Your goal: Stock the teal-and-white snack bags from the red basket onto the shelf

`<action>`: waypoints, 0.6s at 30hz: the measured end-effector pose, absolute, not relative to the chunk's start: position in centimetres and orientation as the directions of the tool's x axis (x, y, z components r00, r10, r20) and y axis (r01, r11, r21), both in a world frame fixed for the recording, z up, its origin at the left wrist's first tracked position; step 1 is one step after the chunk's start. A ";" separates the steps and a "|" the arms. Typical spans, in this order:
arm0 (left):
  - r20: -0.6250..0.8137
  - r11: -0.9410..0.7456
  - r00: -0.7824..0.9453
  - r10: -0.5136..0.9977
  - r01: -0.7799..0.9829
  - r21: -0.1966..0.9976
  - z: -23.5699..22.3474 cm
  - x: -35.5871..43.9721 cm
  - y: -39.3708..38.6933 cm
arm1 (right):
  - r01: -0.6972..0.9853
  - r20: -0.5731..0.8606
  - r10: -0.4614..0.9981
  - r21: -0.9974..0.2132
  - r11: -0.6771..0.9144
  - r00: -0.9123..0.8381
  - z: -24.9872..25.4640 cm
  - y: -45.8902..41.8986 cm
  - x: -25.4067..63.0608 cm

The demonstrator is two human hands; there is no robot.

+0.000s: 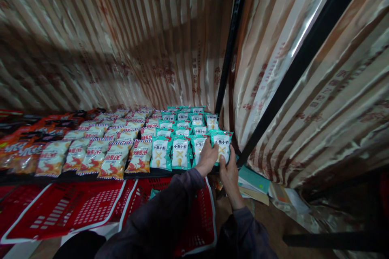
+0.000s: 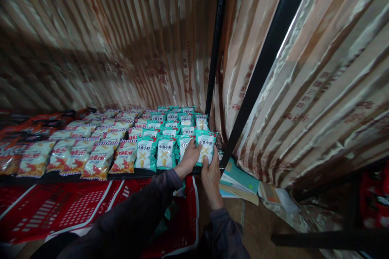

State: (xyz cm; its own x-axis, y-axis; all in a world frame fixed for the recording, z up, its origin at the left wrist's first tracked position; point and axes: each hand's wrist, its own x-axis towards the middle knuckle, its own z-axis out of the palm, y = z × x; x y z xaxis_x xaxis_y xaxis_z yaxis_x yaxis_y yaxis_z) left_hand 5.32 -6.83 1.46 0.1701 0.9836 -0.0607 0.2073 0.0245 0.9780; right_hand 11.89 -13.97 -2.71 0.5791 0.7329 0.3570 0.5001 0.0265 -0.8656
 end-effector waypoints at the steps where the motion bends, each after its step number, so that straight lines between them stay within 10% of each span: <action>1: -0.049 0.015 0.163 0.985 0.201 0.980 1.5 5.6 -6.6 | 0.504 0.361 0.729 -0.864 0.026 0.582 -2.6 -13.7 12.0; 18: -0.152 0.127 0.092 0.984 0.236 0.964 2.3 8.3 -4.4 | 0.611 0.416 0.673 -0.788 -0.068 0.612 -2.3 -9.6 12.5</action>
